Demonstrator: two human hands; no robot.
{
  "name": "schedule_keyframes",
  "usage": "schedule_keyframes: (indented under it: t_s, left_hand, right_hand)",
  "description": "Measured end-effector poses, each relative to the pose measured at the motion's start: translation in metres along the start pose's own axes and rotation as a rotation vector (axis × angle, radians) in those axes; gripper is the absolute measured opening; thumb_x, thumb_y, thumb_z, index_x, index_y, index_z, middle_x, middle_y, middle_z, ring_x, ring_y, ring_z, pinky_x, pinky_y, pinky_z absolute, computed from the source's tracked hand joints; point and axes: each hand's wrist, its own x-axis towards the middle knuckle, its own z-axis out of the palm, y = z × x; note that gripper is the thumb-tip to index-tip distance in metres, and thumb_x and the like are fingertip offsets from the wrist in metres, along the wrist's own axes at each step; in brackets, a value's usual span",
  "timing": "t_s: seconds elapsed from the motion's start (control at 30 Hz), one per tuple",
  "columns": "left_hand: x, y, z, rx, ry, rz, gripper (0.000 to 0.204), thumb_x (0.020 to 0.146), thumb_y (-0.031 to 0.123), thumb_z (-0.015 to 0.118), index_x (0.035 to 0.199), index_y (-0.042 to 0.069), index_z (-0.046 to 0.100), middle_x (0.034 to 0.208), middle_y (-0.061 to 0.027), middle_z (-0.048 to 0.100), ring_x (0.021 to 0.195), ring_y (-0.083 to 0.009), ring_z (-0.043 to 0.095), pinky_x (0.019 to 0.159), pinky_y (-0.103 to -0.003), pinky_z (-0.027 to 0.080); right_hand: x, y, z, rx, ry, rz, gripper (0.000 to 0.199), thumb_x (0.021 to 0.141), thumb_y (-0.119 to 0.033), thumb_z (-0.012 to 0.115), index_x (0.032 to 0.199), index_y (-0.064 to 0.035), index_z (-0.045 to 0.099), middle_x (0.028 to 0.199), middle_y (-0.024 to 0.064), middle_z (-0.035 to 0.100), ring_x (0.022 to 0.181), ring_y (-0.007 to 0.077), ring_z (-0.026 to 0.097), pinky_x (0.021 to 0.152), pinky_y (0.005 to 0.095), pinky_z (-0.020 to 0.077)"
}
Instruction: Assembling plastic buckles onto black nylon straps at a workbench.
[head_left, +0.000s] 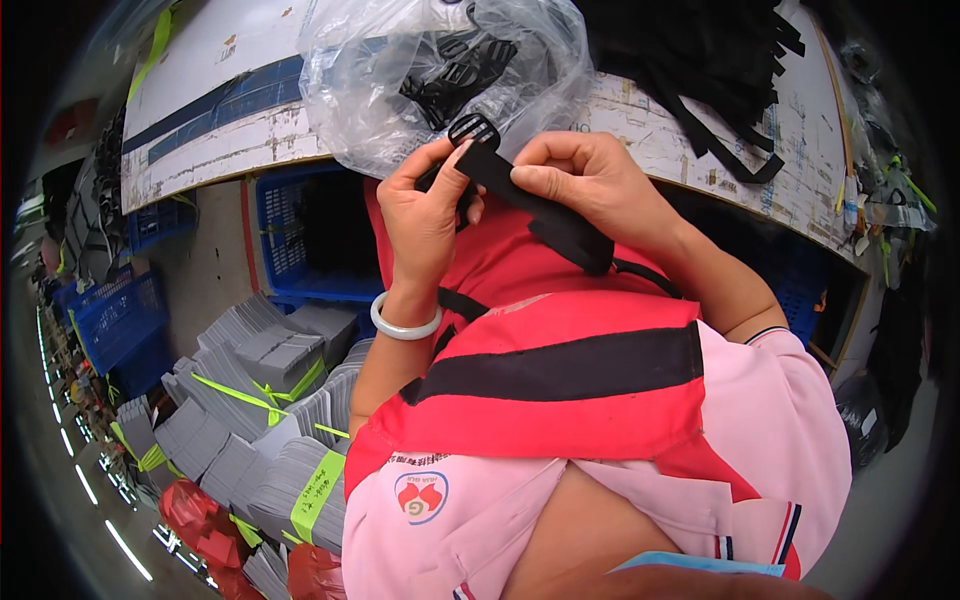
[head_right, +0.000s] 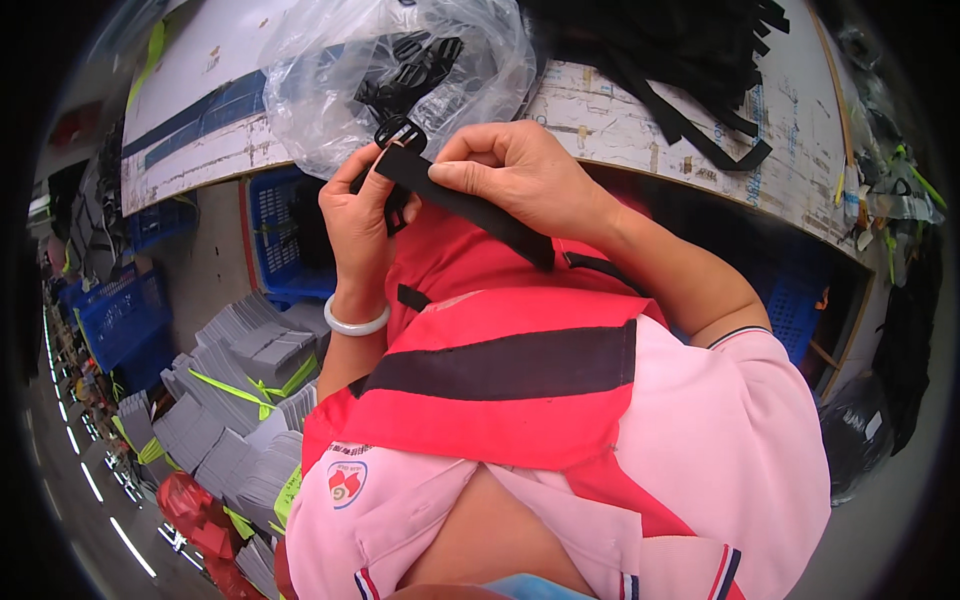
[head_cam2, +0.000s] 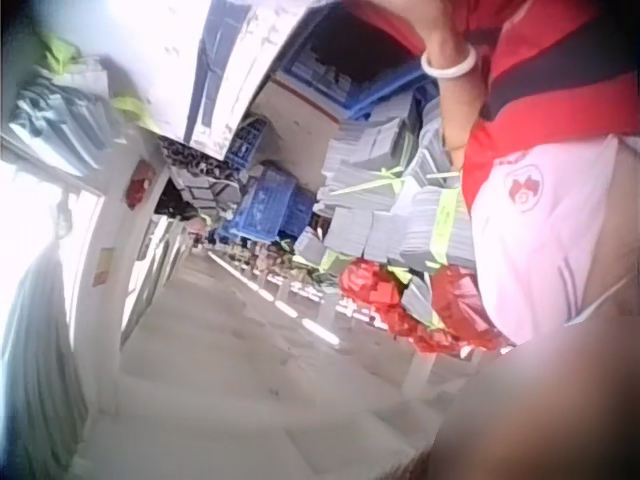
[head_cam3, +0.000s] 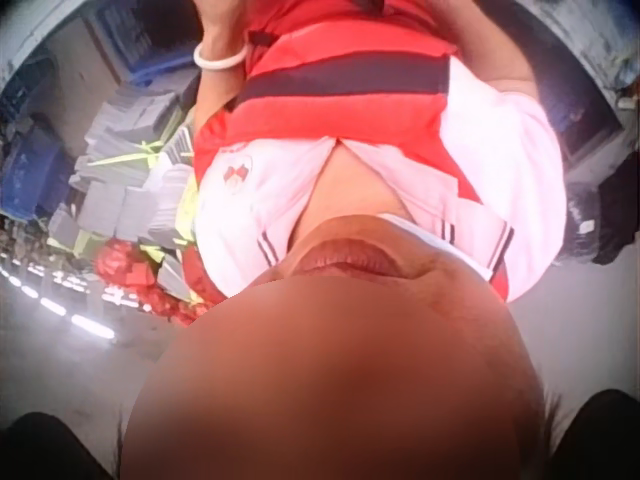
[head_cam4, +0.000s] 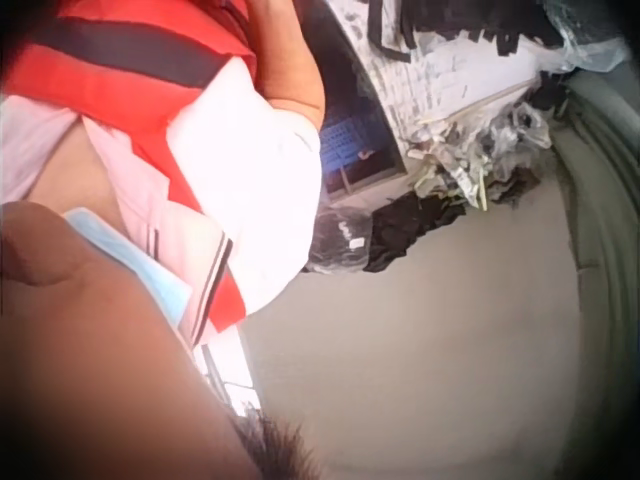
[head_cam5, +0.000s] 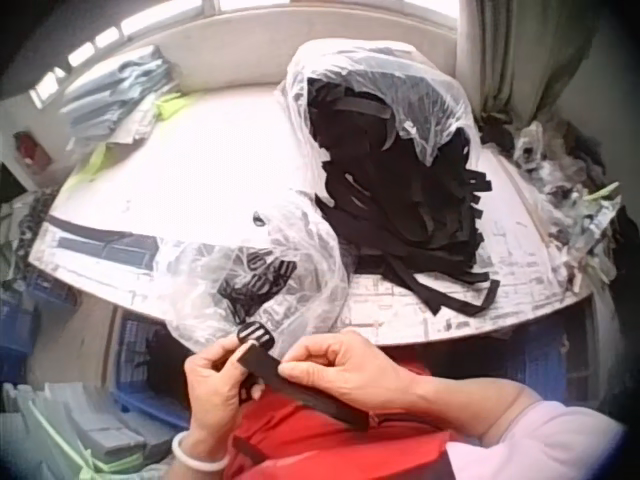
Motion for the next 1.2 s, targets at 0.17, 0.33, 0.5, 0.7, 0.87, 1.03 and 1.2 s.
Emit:
schedule_keyframes:
  t_s: [0.17,0.33,0.5,0.7,0.87,1.03,1.2]
  left_hand:
    - [-0.006,-0.004,-0.004,0.241,0.089,0.132,0.015,0.088,0.007,0.068,0.1,-0.003,0.068,0.07,-0.0031,0.063,0.052,-0.0052,0.053,0.046,-0.017,0.038]
    - [-0.005,-0.015,-0.013,0.477,0.072,0.326,0.014,0.088,0.005,0.068,0.1,-0.002,0.068,0.073,-0.0008,0.063,0.055,-0.0035,0.053,0.048,-0.017,0.038]
    - [-0.005,-0.01,-0.016,0.607,0.038,0.427,0.014,0.083,0.003,0.07,0.097,-0.002,0.068,0.075,-0.0027,0.063,0.062,-0.0077,0.056,0.056,-0.021,0.043]
    - [-0.005,-0.01,-0.013,0.841,-0.008,0.649,0.014,0.078,-0.001,0.07,0.092,-0.002,0.067,0.075,-0.0112,0.062,0.064,-0.0211,0.061,0.059,-0.028,0.047]
    - [-0.005,-0.019,-0.019,0.869,-0.032,0.698,0.016,0.078,-0.001,0.07,0.093,-0.001,0.067,0.077,-0.0115,0.062,0.067,-0.0218,0.062,0.06,-0.03,0.048]
    - [-0.018,-0.013,-0.023,0.313,-0.041,0.27,0.021,0.086,0.006,0.067,0.106,-0.002,0.066,0.079,-0.0076,0.065,0.06,-0.0139,0.059,0.051,-0.025,0.045]
    - [-0.019,-0.02,-0.029,-0.214,0.009,-0.228,0.025,0.092,0.013,0.064,0.108,-0.006,0.064,0.072,-0.0101,0.065,0.049,-0.0109,0.053,0.043,-0.02,0.039]
  right_hand:
    - [0.006,0.014,0.006,0.014,0.08,0.078,0.021,0.094,-0.022,0.061,0.087,-0.003,0.065,0.069,-0.0055,0.058,0.06,-0.0002,0.048,0.052,0.0163,0.0378]
    - [0.01,0.016,0.013,-0.031,0.108,0.034,0.02,0.094,-0.022,0.061,0.088,-0.0026,0.065,0.07,-0.0053,0.058,0.061,-0.0002,0.049,0.052,0.0163,0.0385]
    - [0.01,0.019,0.012,-0.031,0.097,0.048,0.019,0.093,-0.02,0.061,0.089,-0.0023,0.065,0.07,-0.0048,0.059,0.062,-0.0001,0.05,0.052,0.0159,0.0394]
    - [0.019,0.032,0.011,0.092,0.06,0.036,0.02,0.093,-0.022,0.062,0.093,-0.0022,0.065,0.074,-0.0026,0.061,0.061,0.0012,0.053,0.052,0.0164,0.0418]
    - [0.027,0.041,0.009,0.175,0.046,-0.048,0.023,0.093,-0.023,0.064,0.103,-0.0023,0.063,0.077,0.0,0.063,0.064,0.0033,0.057,0.052,0.0164,0.0446]
    - [0.027,0.025,0.01,0.188,-0.013,0.096,0.02,0.092,-0.02,0.065,0.102,-0.0026,0.064,0.08,-0.0004,0.063,0.07,0.0047,0.058,0.061,0.0182,0.0466]
    - [0.025,0.044,0.019,-0.092,-0.046,-0.231,0.011,0.091,-0.012,0.065,0.097,-0.0028,0.065,0.083,0.0016,0.063,0.075,0.0066,0.059,0.07,0.0206,0.0464]
